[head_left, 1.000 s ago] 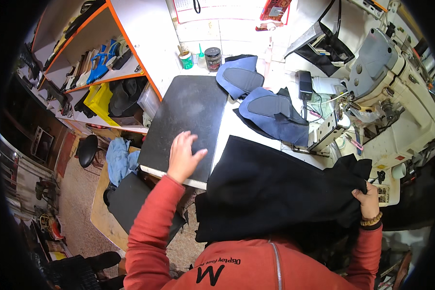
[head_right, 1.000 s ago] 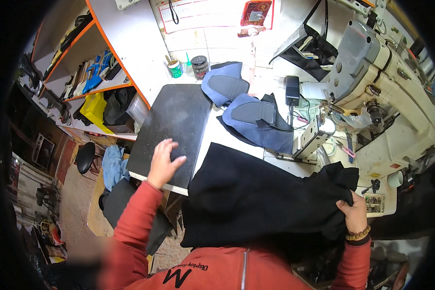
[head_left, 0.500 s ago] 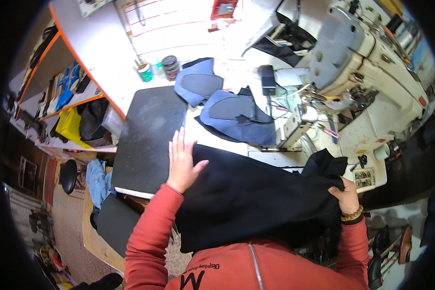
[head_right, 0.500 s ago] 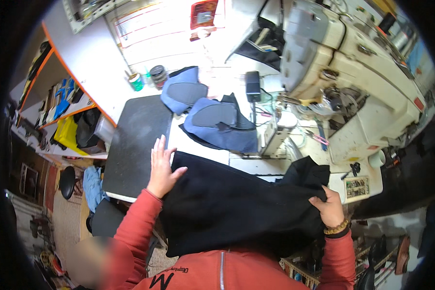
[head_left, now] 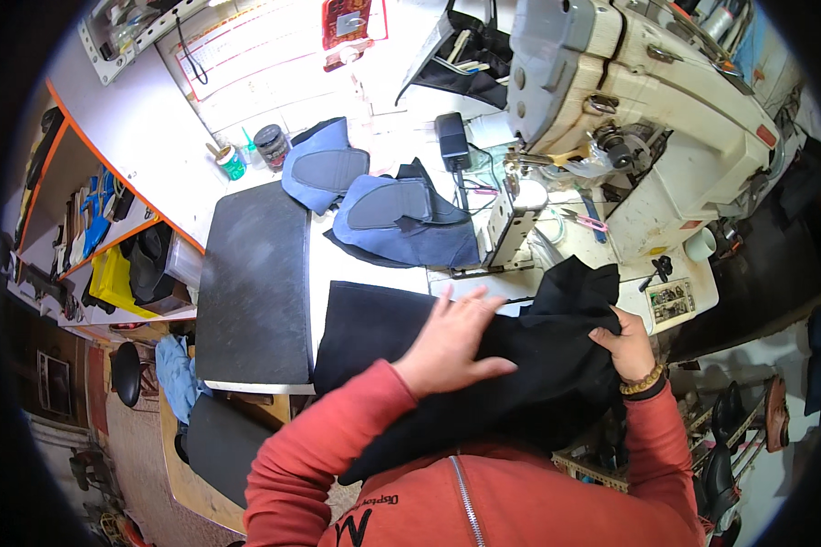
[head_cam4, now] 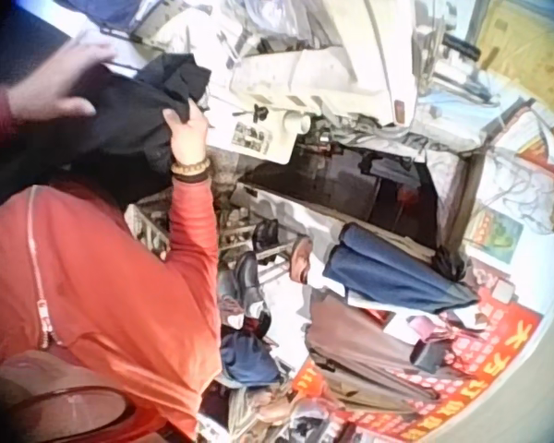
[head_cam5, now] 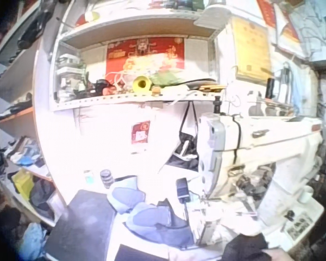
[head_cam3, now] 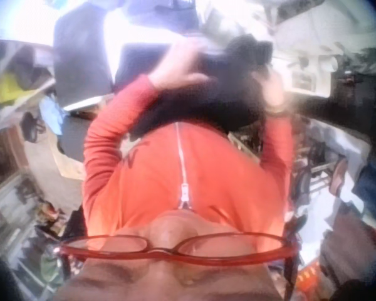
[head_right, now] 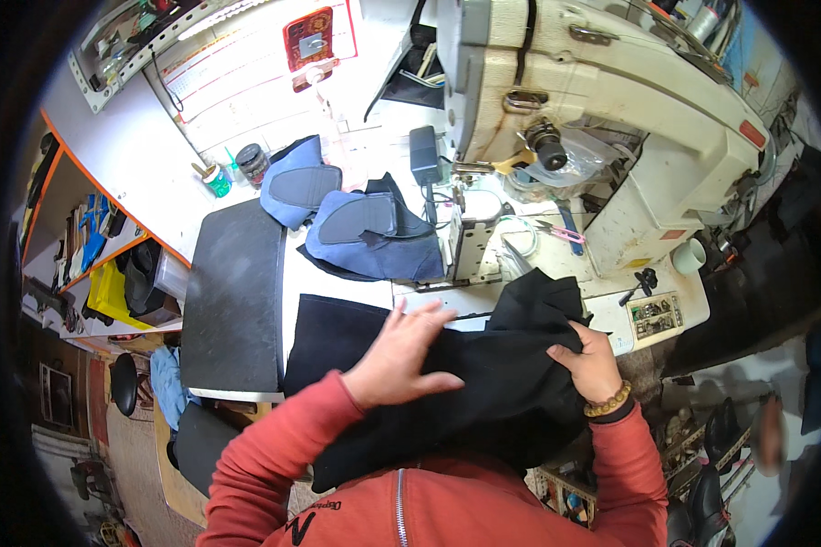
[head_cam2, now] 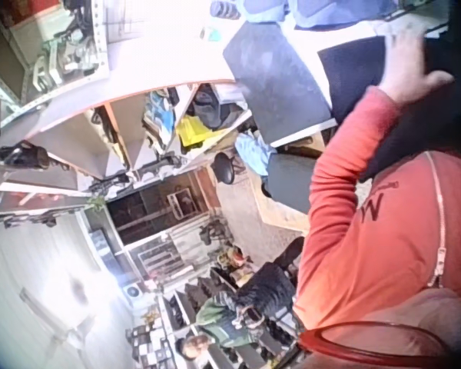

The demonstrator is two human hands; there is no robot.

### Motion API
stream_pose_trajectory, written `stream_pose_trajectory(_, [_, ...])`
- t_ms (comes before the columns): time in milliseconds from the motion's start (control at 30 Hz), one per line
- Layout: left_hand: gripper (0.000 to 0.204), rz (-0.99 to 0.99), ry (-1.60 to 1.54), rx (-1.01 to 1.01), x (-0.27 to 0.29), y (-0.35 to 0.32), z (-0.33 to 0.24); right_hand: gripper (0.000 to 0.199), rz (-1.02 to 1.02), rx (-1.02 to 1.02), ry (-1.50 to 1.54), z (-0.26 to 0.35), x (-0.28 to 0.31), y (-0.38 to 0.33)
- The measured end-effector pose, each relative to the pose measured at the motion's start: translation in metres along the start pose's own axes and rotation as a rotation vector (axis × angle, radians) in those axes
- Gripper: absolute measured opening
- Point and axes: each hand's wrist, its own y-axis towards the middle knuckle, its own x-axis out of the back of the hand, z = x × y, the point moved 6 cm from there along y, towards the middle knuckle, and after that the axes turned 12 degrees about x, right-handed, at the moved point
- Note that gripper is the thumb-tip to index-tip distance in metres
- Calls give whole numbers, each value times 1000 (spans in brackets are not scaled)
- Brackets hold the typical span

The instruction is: The person handles black and blue shoe components on a worktable, unfolding and smoothing a large black fabric piece, then picking up and inspecting a blue shoe upper. The person repeatedly aligns and adjusts the parts without using a tool.

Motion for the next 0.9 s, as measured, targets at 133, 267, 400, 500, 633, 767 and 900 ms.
stream_pose_trajectory(133, [53, -32, -4, 150, -17, -9, -36, 29, -15, -29, 3, 12, -7, -2])
stream_pose_trajectory(267, [35, 66, -503, 264, 23, -36, -35, 45, 156, 273, -321, 53, -10, -5])
stream_pose_trajectory(400, [32, -293, 198, 51, 155, -110, -35, 47, 146, 264, -196, 78, 17, -8])
stream_pose_trajectory(500, [18, -592, -786, 492, 229, -183, 7, 35, -251, 271, -63, 91, 61, -9])
stream_pose_trajectory(633, [30, -877, -837, 521, 318, -242, 5, 31, -529, 484, 101, 133, 118, -4])
stream_pose_trajectory(767, [37, -1082, -455, 448, 417, -270, -28, 32, -614, 644, 23, 205, 170, 2])
stream_pose_trajectory(900, [41, -796, -406, 421, 424, -264, 1, 31, -462, 477, -263, 189, 162, 26])
